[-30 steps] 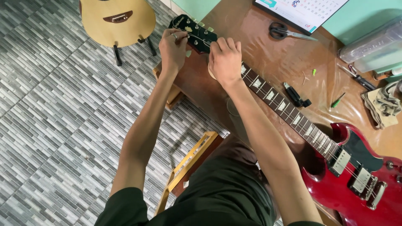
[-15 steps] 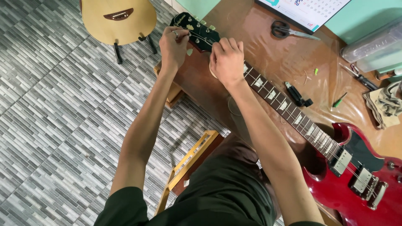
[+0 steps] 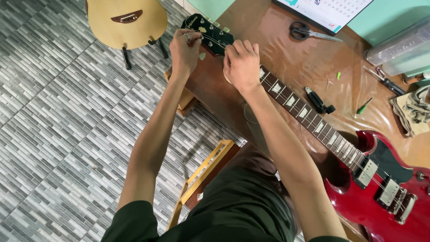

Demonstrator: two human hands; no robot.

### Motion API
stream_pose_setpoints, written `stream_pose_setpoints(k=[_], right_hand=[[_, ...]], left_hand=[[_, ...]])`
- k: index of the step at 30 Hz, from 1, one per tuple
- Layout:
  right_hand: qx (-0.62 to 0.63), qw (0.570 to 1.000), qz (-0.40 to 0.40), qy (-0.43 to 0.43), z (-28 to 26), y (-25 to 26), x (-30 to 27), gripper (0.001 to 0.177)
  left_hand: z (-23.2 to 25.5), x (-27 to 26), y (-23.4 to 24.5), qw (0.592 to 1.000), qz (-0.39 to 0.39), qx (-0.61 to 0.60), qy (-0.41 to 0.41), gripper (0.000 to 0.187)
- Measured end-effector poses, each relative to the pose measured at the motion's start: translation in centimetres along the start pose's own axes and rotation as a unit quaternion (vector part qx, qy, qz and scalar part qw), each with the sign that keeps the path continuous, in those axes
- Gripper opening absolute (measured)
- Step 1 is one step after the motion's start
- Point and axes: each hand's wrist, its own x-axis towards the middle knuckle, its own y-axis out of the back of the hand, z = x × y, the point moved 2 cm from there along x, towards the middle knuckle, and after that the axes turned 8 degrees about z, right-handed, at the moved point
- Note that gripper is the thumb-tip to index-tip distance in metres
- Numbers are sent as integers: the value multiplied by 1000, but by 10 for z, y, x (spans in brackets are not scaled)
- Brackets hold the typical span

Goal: The person handles a guitar string, forming a loop and preparing it for installation. They then thread the string through the tuning peg on the headstock of a red electric guitar and pull it taut along the fretboard.

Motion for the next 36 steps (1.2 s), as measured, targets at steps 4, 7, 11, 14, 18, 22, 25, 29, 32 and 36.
stream_pose_setpoints(k=[4, 7, 11, 14, 18, 22, 25, 29, 32, 36], right_hand=[[5, 1000, -8, -8, 0, 0, -1, 13], [2, 1000, -8, -9, 0, 0, -1, 13], [8, 1000, 1, -16, 0, 0, -1, 13], [10, 1000, 10, -19, -1, 1, -1, 14], [14, 1000, 4, -19, -1, 2, 0, 12], [22, 1000, 1, -19, -1, 2, 0, 13], [24, 999, -9, -27, 0, 0, 0, 13], [-8, 1000, -25, 13, 1, -5, -2, 12], [-4, 998, -61, -4, 5, -18, -6, 18], [-11, 988, -150, -40, 21, -43, -14, 29]], left_hand=[[-2, 0, 0, 1000, 0, -4, -2, 16], [1, 0, 1, 1000, -5, -8, -4, 16], [1, 0, 2, 1000, 0, -4, 8, 16], [0, 1, 2, 1000, 1, -8, 5, 15], [3, 0, 2, 1000, -5, -11, 13, 16], [3, 0, 2, 1000, 1, -5, -5, 15], [3, 0, 2, 1000, -1, -6, -6, 16], [1, 0, 2, 1000, 1, -14, -15, 15], [-1, 1, 0, 1000, -1, -6, -12, 12], [18, -5, 0, 989, 22, 33, -143, 5]])
